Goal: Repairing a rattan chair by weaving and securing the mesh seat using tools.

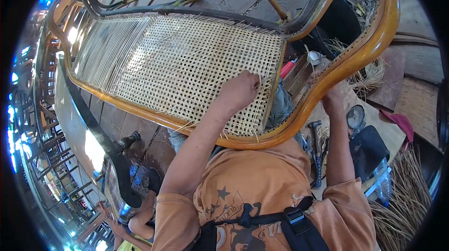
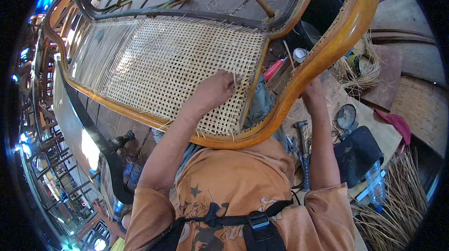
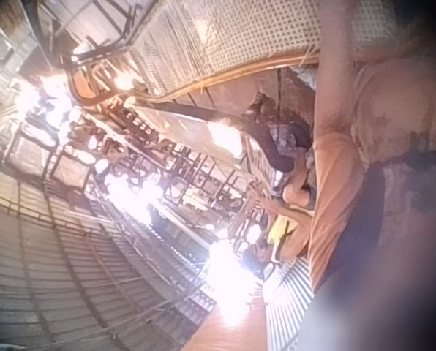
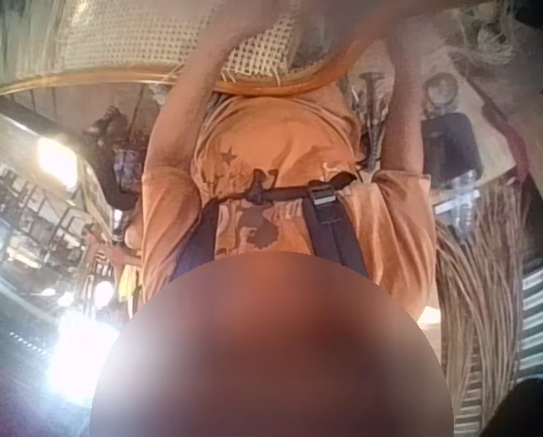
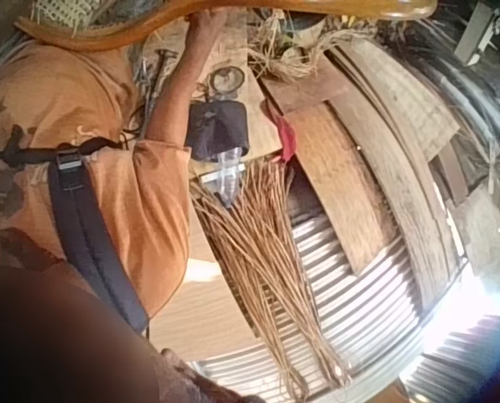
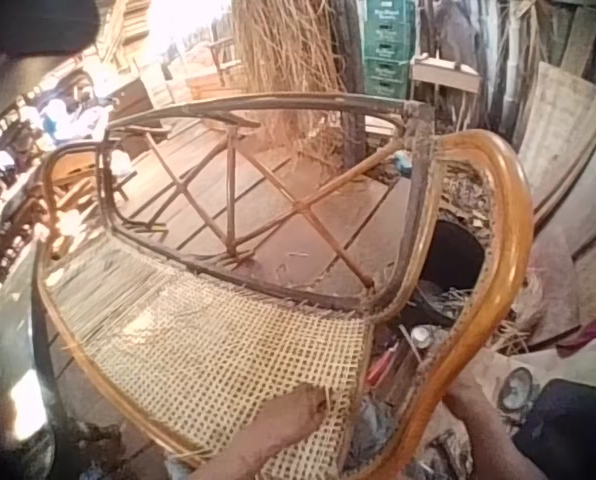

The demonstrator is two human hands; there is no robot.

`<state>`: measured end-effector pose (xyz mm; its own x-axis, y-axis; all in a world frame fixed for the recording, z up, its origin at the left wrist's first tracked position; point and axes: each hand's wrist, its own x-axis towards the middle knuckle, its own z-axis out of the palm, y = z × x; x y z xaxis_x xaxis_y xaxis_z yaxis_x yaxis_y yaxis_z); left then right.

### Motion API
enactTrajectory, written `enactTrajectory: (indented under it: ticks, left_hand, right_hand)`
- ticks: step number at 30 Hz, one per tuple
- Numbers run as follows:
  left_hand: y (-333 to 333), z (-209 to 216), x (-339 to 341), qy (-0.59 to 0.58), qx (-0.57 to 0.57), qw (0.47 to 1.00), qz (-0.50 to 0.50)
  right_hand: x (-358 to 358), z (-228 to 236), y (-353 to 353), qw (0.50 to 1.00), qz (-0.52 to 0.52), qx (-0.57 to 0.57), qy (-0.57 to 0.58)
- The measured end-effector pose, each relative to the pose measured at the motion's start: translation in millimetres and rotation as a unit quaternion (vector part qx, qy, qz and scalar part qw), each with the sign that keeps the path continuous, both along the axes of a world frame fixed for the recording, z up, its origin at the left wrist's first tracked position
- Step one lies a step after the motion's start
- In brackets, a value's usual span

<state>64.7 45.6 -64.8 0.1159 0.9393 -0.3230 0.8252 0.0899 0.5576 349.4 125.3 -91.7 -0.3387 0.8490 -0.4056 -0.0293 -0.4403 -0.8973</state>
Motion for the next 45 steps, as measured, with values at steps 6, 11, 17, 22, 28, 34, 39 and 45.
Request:
enactTrajectory:
  ticks: [6, 11, 17, 22, 28, 34, 39, 45]
  left_hand:
    - [0.4, 26.5, 21.8, 0.034, -0.032, 0.997, 0.057]
    - [-24.5, 99.5, 64.3, -0.177, -0.061, 0.982, 0.036]
    - [-57.7, 84.4, 189.0, -0.134, -0.077, 0.925, -0.347]
    - [-67.4, 101.3, 173.8, -0.076, 0.001, 0.940, -0.332]
    - [-76.8, 100.6, 53.9, -0.137, 0.078, 0.986, 0.058]
    - [18.0, 94.8, -27.0, -0.114, -0.060, 0.969, 0.210]
    - [65.6, 27.9, -32.5, -0.021, 0.066, 0.994, 0.086]
    - [57.3, 32.0, -35.5, 0.007, -0.043, 0.998, 0.050]
  right_hand:
    - [-1.4, 9.8, -30.1, 0.998, -0.032, 0.024, -0.050]
    - [43.8, 51.0, -60.6, 0.977, -0.193, -0.006, -0.091]
    - [115.9, 129.5, -62.8, 0.856, -0.196, 0.238, -0.415]
    - [103.9, 161.1, -68.4, 0.839, 0.135, 0.170, -0.498]
    - [48.6, 137.6, -42.5, 0.808, 0.245, 0.159, -0.512]
    - [-0.6, 10.4, 75.0, 0.895, 0.166, 0.300, -0.285]
    - [-120.4, 3.6, 74.5, 0.910, 0.390, 0.046, -0.136]
    - [-135.3, 1.5, 70.1, 0.900, 0.434, 0.010, -0.045]
